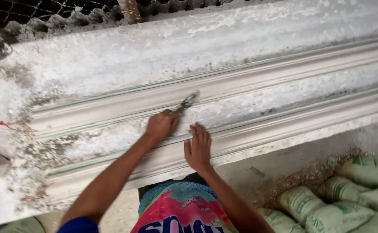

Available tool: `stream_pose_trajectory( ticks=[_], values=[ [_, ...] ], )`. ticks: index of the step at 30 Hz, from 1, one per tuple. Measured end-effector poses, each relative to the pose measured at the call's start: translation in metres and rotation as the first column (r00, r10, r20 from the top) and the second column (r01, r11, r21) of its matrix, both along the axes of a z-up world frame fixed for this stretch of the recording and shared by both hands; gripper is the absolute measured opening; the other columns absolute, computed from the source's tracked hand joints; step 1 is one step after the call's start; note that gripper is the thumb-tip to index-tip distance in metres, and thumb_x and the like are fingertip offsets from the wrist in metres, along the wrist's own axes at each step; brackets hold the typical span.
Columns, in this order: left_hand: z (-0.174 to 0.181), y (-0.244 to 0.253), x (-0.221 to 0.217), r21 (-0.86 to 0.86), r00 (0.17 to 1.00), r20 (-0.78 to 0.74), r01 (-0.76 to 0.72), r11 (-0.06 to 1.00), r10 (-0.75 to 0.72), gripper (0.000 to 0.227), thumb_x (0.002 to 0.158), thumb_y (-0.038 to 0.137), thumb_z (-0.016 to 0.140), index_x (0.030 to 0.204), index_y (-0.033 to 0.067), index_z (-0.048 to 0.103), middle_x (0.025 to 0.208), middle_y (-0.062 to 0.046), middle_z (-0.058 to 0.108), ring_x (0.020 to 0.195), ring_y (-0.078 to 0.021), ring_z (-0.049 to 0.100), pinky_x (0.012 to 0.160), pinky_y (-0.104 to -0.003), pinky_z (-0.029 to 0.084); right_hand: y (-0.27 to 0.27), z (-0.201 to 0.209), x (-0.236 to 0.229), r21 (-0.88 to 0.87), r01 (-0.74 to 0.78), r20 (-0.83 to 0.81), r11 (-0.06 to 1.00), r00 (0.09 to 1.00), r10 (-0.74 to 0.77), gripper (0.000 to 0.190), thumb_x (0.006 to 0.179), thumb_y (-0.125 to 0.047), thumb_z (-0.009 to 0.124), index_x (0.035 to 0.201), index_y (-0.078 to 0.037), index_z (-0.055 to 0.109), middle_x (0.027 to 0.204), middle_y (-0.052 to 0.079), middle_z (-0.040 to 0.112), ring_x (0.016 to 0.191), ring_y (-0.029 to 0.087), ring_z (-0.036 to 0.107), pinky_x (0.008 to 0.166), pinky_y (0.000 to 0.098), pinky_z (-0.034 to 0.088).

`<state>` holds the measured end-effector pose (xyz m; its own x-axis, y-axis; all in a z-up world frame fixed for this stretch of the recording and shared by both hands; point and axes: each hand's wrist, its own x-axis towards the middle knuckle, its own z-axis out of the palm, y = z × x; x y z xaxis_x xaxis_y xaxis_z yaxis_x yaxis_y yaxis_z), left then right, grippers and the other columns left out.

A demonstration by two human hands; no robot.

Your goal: The person uses a small metal scraper to remove dried white residue from the surface and grooves of long white molded plaster strips. They repeatedly scrape along the length of the strips, occasionally lifting and repositioning them to access different areas.

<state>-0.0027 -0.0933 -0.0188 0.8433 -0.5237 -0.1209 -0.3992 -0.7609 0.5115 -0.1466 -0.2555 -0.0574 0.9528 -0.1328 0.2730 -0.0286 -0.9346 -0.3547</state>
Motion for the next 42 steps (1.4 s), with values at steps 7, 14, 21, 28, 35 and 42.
stream_pose_trajectory(
  ticks=[7, 14, 21, 28, 35, 42],
  values=[
    [0.023, 0.010, -0.019, 0.181, 0.997, -0.001, -0.078, 0.980, 0.080, 0.031, 0.099, 0.020, 0.058, 0.125, 0.0214, 0.075, 0.107, -0.017, 0.076, 0.085, -0.0402, 0.076, 0.074, -0.054, 0.063, -0.287, -0.028, 0.001, 0.117, -0.006, 0.254, 0.993, 0.967, -0.024, 0.050, 0.104, -0.026, 0.049, 0.145, 0.002, 0.053, 0.143, 0.024, 0.052, 0.137, 0.045, 0.046, 0.117, 0.0537, 0.028],
    [0.022, -0.015, -0.024, 0.152, 0.999, 0.045, -0.014, 0.988, 0.007, 0.028, 0.100, 0.022, 0.059, 0.125, 0.0230, 0.074, 0.105, -0.013, 0.076, 0.082, -0.0359, 0.076, 0.070, -0.049, 0.064, -0.376, -0.004, 0.028, -0.032, 0.253, -0.264, 0.967, 0.931, -0.253, 0.057, 0.103, -0.028, 0.047, 0.156, -0.010, 0.043, 0.162, 0.016, 0.038, 0.151, 0.042, 0.031, 0.119, 0.0573, 0.022],
    [0.004, -0.054, -0.012, 0.214, 0.999, -0.033, 0.046, 0.976, -0.040, 0.045, 0.097, 0.025, 0.060, 0.141, 0.0339, 0.061, 0.115, -0.012, 0.073, 0.093, -0.0410, 0.075, 0.078, -0.055, 0.064, -0.365, 0.021, 0.034, -0.082, 0.248, -0.389, 0.965, 0.884, -0.260, 0.063, 0.103, -0.038, 0.043, 0.161, -0.015, 0.035, 0.168, 0.014, 0.030, 0.154, 0.043, 0.024, 0.120, 0.0619, 0.020],
    [-0.006, -0.053, -0.031, 0.252, 0.994, -0.105, 0.054, 0.966, -0.028, 0.047, 0.097, 0.027, 0.059, 0.144, 0.0331, 0.055, 0.122, -0.014, 0.067, 0.085, -0.0446, 0.075, 0.075, -0.057, 0.064, -0.360, 0.020, 0.030, -0.103, 0.265, -0.455, 0.959, 0.845, -0.282, 0.063, 0.103, -0.041, 0.037, 0.162, -0.016, 0.035, 0.169, 0.013, 0.029, 0.155, 0.040, 0.023, 0.121, 0.0573, 0.019],
    [-0.001, -0.169, -0.017, 0.112, 0.986, -0.168, 0.030, 0.993, -0.011, 0.044, 0.100, 0.030, 0.055, 0.144, 0.0325, 0.054, 0.122, -0.016, 0.067, 0.088, -0.0441, 0.075, 0.074, -0.059, 0.063, -0.365, 0.011, 0.039, -0.136, 0.253, -0.462, 0.958, 0.839, -0.287, 0.064, 0.103, -0.046, 0.037, 0.161, -0.019, 0.034, 0.169, 0.010, 0.030, 0.155, 0.036, 0.025, 0.121, 0.0561, 0.018],
    [-0.006, -0.129, -0.019, 0.115, 0.990, -0.119, 0.086, 0.990, -0.072, 0.042, 0.096, 0.027, 0.057, 0.139, 0.0301, 0.057, 0.120, -0.016, 0.067, 0.085, -0.0460, 0.075, 0.073, -0.061, 0.063, -0.367, 0.007, 0.031, -0.094, 0.257, -0.419, 0.962, 0.866, -0.272, 0.062, 0.105, -0.044, 0.037, 0.160, -0.016, 0.037, 0.167, 0.012, 0.033, 0.154, 0.037, 0.028, 0.121, 0.0563, 0.018]
  ],
)
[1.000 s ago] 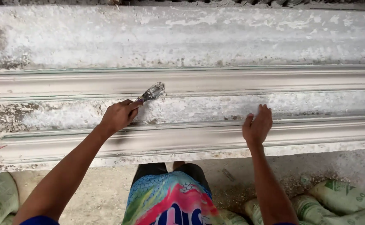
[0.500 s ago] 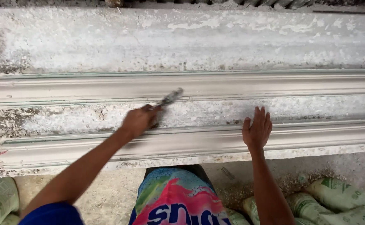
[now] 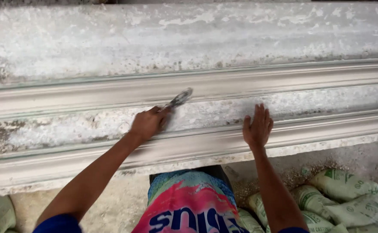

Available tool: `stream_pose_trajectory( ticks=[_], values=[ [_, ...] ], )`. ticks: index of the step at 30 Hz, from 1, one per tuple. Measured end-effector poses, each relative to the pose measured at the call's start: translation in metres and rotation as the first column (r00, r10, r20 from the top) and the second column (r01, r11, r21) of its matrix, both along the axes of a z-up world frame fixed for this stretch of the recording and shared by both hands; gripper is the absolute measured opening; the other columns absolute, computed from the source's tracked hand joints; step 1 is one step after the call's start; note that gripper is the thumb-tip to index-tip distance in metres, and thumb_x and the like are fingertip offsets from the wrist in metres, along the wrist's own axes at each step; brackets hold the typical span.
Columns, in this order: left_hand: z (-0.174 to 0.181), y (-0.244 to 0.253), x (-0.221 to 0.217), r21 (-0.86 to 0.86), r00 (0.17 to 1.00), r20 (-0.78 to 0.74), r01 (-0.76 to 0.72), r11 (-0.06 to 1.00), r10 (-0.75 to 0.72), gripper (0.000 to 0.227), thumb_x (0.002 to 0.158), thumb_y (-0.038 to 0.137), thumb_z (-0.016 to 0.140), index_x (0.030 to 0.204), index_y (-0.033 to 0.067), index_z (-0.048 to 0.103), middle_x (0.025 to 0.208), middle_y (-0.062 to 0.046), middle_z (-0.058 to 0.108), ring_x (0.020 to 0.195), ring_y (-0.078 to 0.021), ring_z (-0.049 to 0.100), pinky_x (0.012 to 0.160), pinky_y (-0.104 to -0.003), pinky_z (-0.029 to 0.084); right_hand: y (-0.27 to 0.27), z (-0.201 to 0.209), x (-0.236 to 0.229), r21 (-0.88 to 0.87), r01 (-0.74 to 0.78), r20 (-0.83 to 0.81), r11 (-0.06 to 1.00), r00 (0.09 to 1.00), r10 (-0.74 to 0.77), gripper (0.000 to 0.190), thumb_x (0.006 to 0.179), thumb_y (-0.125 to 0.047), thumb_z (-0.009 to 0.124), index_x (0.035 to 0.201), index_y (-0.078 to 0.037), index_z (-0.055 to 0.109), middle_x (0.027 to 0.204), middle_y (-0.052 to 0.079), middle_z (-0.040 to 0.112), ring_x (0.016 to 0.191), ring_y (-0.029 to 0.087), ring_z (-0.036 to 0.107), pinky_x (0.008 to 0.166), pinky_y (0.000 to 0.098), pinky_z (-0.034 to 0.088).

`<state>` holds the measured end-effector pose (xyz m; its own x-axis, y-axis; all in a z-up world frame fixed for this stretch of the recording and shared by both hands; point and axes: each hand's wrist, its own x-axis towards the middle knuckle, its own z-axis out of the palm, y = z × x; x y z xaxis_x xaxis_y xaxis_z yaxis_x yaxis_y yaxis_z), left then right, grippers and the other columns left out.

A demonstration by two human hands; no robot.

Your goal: The person uses a small metal scraper to remove dried white residue from the surface and grooves of long white molded plaster strips. They repeatedly scrape along the length of the strips, occasionally lifting and repositioning them to access different areas.

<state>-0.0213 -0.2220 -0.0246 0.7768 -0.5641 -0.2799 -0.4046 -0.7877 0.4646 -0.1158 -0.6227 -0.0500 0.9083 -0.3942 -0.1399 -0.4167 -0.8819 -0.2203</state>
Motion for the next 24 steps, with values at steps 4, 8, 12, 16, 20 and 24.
stream_pose_trajectory(
  ticks=[4, 8, 12, 16, 20, 24],
  values=[
    [0.001, -0.065, 0.009, 0.004, 0.996, 0.088, -0.027, 1.000, 0.026, 0.033, 0.099, 0.026, 0.057, 0.130, 0.0285, 0.067, 0.111, -0.014, 0.070, 0.078, -0.0442, 0.076, 0.068, -0.057, 0.064, -0.001, 0.001, 0.006, 0.022, 0.033, -0.023, 0.999, 0.999, -0.033, 0.064, 0.103, -0.045, 0.036, 0.159, -0.016, 0.039, 0.167, 0.010, 0.034, 0.154, 0.035, 0.028, 0.121, 0.0550, 0.018],
    [-0.010, -0.158, 0.007, -0.101, 0.990, 0.132, -0.030, 0.994, 0.043, 0.033, 0.099, 0.027, 0.058, 0.131, 0.0293, 0.066, 0.107, -0.013, 0.070, 0.076, -0.0422, 0.075, 0.064, -0.055, 0.063, -0.021, -0.027, -0.002, -0.003, -0.073, 0.118, 0.997, 0.990, 0.073, 0.063, 0.104, -0.043, 0.037, 0.159, -0.012, 0.038, 0.164, 0.017, 0.037, 0.151, 0.039, 0.033, 0.118, 0.0589, 0.020],
    [-0.005, -0.135, 0.004, -0.018, 0.997, 0.066, -0.043, 0.999, 0.045, 0.041, 0.098, 0.026, 0.056, 0.138, 0.0321, 0.060, 0.109, -0.015, 0.071, 0.082, -0.0450, 0.076, 0.070, -0.060, 0.063, -0.089, -0.027, -0.011, 0.206, -0.266, 0.432, 0.942, 0.888, 0.157, 0.059, 0.105, -0.033, 0.045, 0.153, 0.002, 0.042, 0.155, 0.030, 0.041, 0.144, 0.051, 0.037, 0.120, 0.0586, 0.021],
    [-0.004, -0.188, -0.001, 0.101, 0.994, 0.085, -0.074, 0.992, 0.065, 0.040, 0.097, 0.027, 0.057, 0.136, 0.0318, 0.062, 0.109, -0.012, 0.071, 0.079, -0.0435, 0.076, 0.071, -0.058, 0.064, -0.266, -0.038, -0.024, -0.047, -0.318, 0.550, 0.947, 0.783, 0.290, 0.060, 0.110, -0.034, 0.042, 0.151, 0.010, 0.044, 0.149, 0.032, 0.046, 0.139, 0.049, 0.043, 0.122, 0.0538, 0.022],
    [-0.028, -0.330, -0.006, 0.042, 0.988, 0.148, -0.056, 0.998, 0.049, 0.041, 0.097, 0.027, 0.058, 0.138, 0.0331, 0.060, 0.105, -0.010, 0.070, 0.075, -0.0398, 0.076, 0.065, -0.055, 0.064, -0.421, -0.059, -0.017, -0.341, -0.231, 0.464, 0.911, 0.802, 0.377, 0.065, 0.112, -0.041, 0.040, 0.149, 0.012, 0.051, 0.149, 0.033, 0.050, 0.138, 0.052, 0.045, 0.117, 0.0561, 0.029],
    [-0.006, -0.334, -0.018, 0.021, 0.992, 0.095, -0.089, 0.996, 0.087, 0.042, 0.098, 0.025, 0.056, 0.139, 0.0307, 0.060, 0.108, -0.011, 0.070, 0.076, -0.0417, 0.075, 0.068, -0.057, 0.064, -0.462, -0.041, -0.033, -0.137, -0.123, 0.333, 0.983, 0.929, 0.162, 0.058, 0.112, -0.034, 0.043, 0.153, 0.006, 0.045, 0.152, 0.031, 0.044, 0.140, 0.057, 0.036, 0.109, 0.0722, 0.029]
  ],
)
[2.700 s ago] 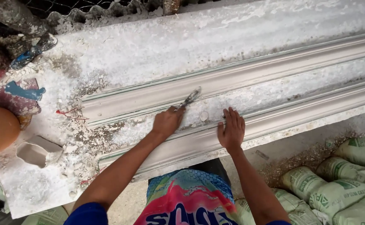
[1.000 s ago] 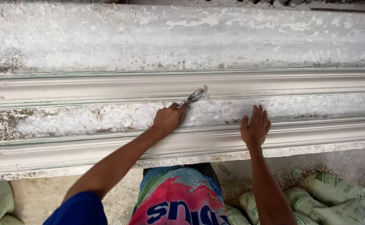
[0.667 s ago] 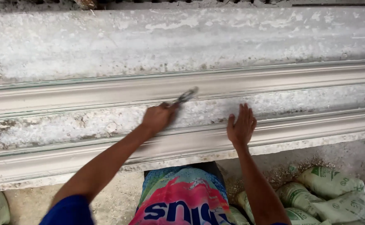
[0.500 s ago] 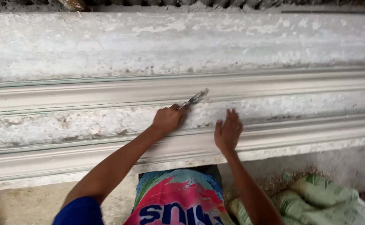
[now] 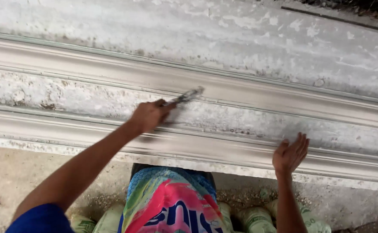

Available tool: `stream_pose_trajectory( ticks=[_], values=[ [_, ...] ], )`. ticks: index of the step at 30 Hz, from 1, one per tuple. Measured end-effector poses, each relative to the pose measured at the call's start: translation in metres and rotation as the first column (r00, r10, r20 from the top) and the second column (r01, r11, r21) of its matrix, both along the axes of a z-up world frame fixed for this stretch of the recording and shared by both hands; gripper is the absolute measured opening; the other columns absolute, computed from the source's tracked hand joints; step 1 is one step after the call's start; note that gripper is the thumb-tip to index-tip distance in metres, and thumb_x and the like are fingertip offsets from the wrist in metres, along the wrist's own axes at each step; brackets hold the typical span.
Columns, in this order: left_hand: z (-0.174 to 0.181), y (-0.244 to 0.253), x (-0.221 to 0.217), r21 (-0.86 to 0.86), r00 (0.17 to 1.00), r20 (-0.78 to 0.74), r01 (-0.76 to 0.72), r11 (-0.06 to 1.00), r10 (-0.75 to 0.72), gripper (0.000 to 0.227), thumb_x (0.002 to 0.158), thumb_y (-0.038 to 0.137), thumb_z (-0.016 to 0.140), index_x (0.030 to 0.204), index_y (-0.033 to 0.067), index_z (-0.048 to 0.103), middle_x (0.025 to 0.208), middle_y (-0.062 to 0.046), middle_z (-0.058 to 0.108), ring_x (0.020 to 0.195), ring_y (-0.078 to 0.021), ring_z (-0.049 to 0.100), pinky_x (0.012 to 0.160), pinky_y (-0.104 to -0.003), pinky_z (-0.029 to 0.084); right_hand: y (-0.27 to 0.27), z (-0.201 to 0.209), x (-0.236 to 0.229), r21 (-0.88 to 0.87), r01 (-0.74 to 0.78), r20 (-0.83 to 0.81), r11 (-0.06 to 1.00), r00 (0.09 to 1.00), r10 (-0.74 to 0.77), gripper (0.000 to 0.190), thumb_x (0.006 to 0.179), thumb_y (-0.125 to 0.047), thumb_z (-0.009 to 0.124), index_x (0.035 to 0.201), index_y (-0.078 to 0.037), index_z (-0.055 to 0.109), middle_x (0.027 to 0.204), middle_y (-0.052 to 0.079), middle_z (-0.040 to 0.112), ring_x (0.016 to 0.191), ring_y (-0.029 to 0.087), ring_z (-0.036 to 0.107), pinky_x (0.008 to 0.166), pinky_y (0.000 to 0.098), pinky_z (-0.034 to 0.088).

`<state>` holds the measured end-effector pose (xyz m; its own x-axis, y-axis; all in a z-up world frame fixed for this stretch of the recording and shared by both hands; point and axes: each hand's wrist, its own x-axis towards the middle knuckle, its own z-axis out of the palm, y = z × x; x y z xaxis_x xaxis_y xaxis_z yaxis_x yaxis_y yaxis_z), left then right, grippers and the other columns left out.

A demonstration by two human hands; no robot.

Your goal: The person uses a small metal scraper to remove dried white residue from the surface and grooves of long white molded plaster strips. They repeatedly scrape along the length of the strips, occasionally lifting and repositioning them to access different areas.

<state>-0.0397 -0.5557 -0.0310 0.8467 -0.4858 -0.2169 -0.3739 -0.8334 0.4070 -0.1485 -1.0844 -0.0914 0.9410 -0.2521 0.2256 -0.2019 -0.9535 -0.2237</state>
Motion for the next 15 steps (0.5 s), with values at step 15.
stream_pose_trajectory(
  ticks=[15],
  values=[
    [-0.016, -0.096, 0.011, 0.019, 0.994, 0.083, 0.074, 0.997, -0.076, 0.042, 0.098, 0.025, 0.057, 0.138, 0.0363, 0.060, 0.101, -0.010, 0.070, 0.072, -0.0401, 0.076, 0.059, -0.055, 0.064, 0.002, -0.003, 0.011, -0.060, 0.076, 0.035, 0.995, 0.997, -0.074, 0.055, 0.106, -0.034, 0.047, 0.148, 0.001, 0.054, 0.144, 0.025, 0.059, 0.133, 0.044, 0.055, 0.109, 0.0584, 0.038]
  ],
)
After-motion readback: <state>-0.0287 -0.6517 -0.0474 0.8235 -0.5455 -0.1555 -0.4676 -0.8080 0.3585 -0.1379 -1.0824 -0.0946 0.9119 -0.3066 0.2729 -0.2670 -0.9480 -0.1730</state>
